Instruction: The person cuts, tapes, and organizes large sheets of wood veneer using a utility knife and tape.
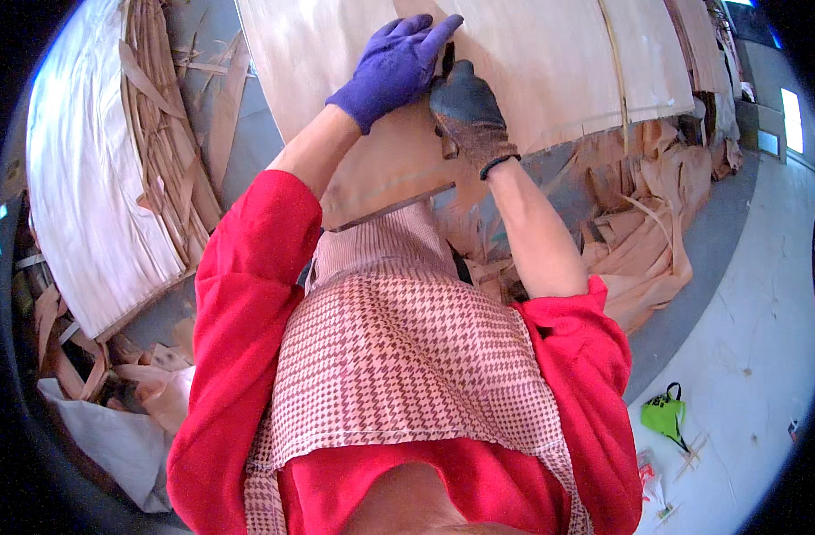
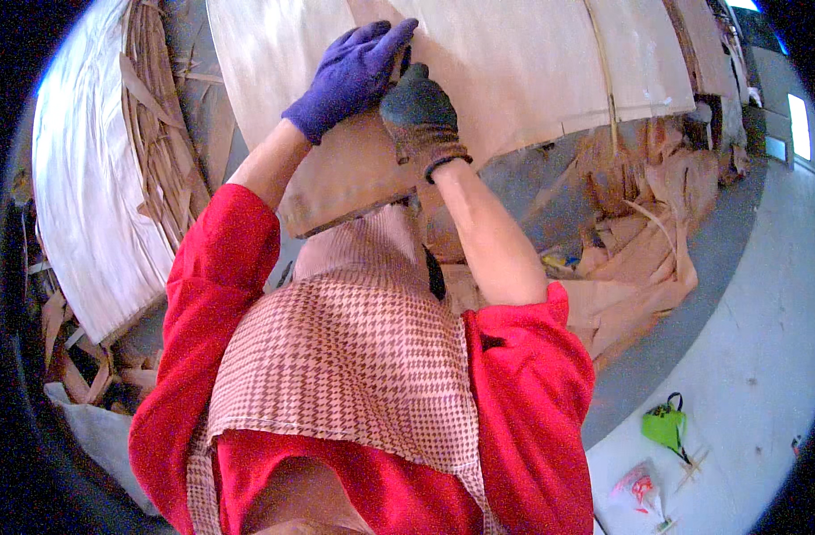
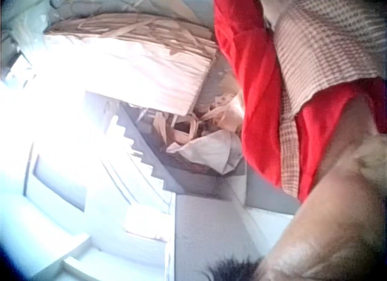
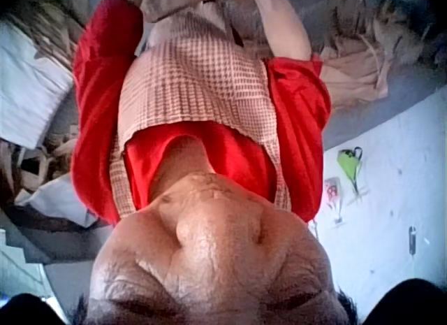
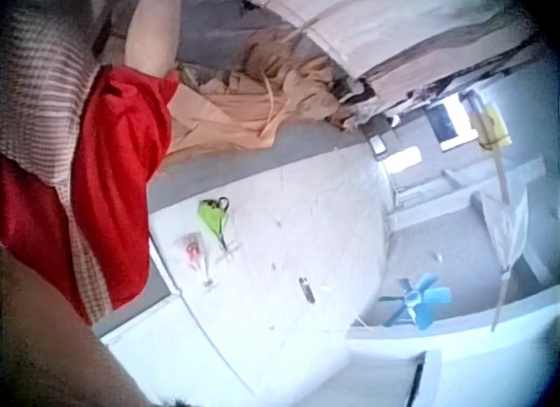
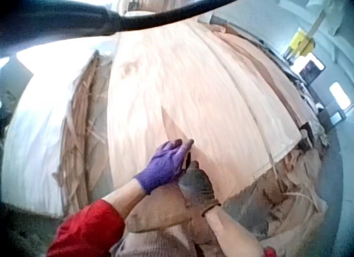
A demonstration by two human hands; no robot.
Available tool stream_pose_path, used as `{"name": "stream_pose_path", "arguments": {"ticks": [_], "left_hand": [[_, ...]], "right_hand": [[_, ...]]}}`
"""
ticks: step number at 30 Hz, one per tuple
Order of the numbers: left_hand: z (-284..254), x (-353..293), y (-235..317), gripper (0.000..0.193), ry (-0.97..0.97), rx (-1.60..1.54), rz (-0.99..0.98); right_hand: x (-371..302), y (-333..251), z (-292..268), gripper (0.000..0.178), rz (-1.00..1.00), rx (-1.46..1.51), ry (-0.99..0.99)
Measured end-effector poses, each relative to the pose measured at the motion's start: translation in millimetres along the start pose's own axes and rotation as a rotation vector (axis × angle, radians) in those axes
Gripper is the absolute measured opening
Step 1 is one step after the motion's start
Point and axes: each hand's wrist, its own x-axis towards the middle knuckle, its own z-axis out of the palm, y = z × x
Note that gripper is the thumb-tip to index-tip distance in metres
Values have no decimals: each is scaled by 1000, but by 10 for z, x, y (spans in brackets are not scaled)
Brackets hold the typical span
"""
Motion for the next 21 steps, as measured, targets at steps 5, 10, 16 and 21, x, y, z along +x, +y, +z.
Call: {"name": "stream_pose_path", "arguments": {"ticks": [5,10,16,21], "left_hand": [[-304,109,222,40,-112,-139,-49],[-229,28,79,35,-105,2,75],[-222,91,180,37,-212,-45,-71],[-308,152,305,47,-261,1,-54]], "right_hand": [[-57,50,24,33,4,-26,-32],[-247,205,-5,32,-81,-117,-113],[-337,632,-353,26,-418,-342,-248],[-143,1003,-543,32,-767,-436,-286]]}}
